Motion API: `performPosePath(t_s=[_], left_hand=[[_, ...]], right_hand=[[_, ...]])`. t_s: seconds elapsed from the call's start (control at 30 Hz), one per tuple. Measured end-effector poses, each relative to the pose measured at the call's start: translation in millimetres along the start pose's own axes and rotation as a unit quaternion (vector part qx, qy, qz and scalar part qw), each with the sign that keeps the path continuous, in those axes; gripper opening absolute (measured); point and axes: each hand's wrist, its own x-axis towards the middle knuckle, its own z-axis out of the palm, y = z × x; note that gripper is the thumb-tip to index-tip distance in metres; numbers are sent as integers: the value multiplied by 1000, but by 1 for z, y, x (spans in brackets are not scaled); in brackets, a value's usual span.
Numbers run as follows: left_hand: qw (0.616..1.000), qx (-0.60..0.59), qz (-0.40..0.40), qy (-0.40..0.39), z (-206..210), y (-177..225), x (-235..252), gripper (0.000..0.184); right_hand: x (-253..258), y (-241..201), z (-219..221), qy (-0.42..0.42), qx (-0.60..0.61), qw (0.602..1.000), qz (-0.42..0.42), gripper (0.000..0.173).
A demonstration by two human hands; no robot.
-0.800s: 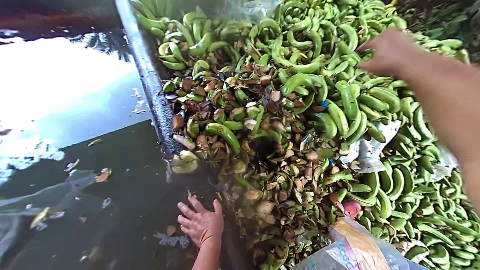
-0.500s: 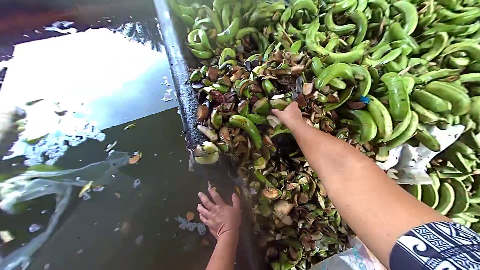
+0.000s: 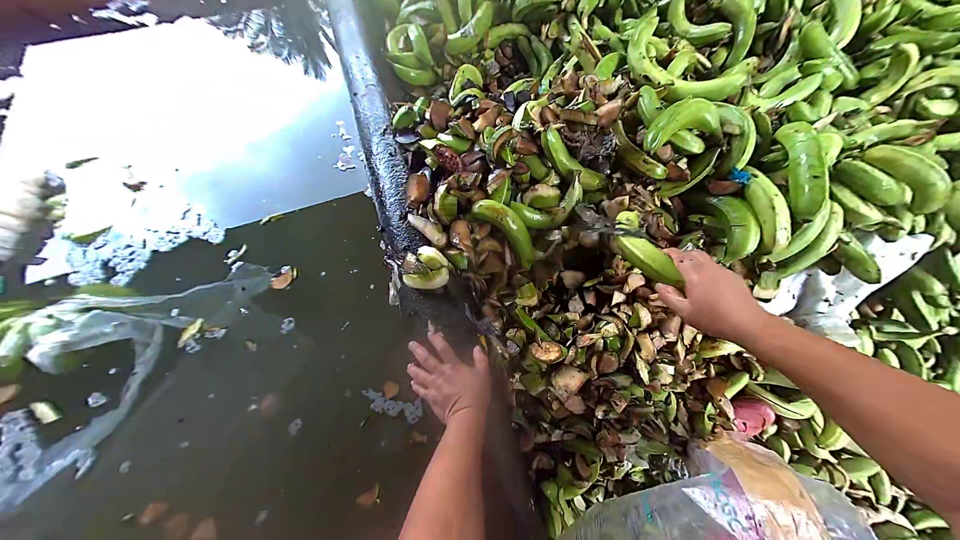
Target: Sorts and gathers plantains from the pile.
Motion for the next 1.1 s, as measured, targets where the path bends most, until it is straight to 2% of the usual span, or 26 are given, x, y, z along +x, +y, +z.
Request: performPosePath(t_s=[0.07, 0.17, 0.23, 0.33, 0.4, 0.47, 0.53, 0.63, 0.77, 0.93, 1.0, 1.1], left_hand=[[1000, 0, 1, -3, -1, -1, 1, 85], [1000, -4, 3, -15, -2, -3, 3, 85], [1000, -15, 3, -16, 0, -4, 5, 85], [999, -17, -3, -27, -1, -5, 6, 85], [999, -16, -6, -31, -3, -3, 5, 85], [999, -12, -9, -32, -4, -2, 5, 85], [999, -8, -12, -34, -3, -3, 7, 85], [999, -15, -10, -44, -1, -2, 7, 85], [999, -20, -4, -46, 0, -4, 7, 86], [999, -23, 5, -42, 0, -5, 9, 85], [999, -21, 7, -38, 3, -6, 9, 86], [999, -30, 8, -38, 3, -6, 10, 86]], right_hand=[[-15, -18, -15, 50, 6, 997, -55, 56], [-3, -69, -24, 90, 24, 985, -143, 57], [23, -116, -12, 88, 23, 970, -223, 58], [71, -204, 30, 60, 9, 946, -319, 53], [98, -257, 53, -8, -12, 949, -314, 63], [125, -275, 66, -78, -15, 965, -250, 69], [142, -256, 75, -110, -5, 975, -191, 74], [128, -208, 85, -145, -27, 975, -167, 81], [85, -130, 100, -118, -27, 984, -127, 81], [3, -11, 81, -235, -132, 963, 23, 82], [-29, 11, 64, -230, -129, 964, 24, 82], [-50, -2, 26, -153, -37, 987, -37, 72]])
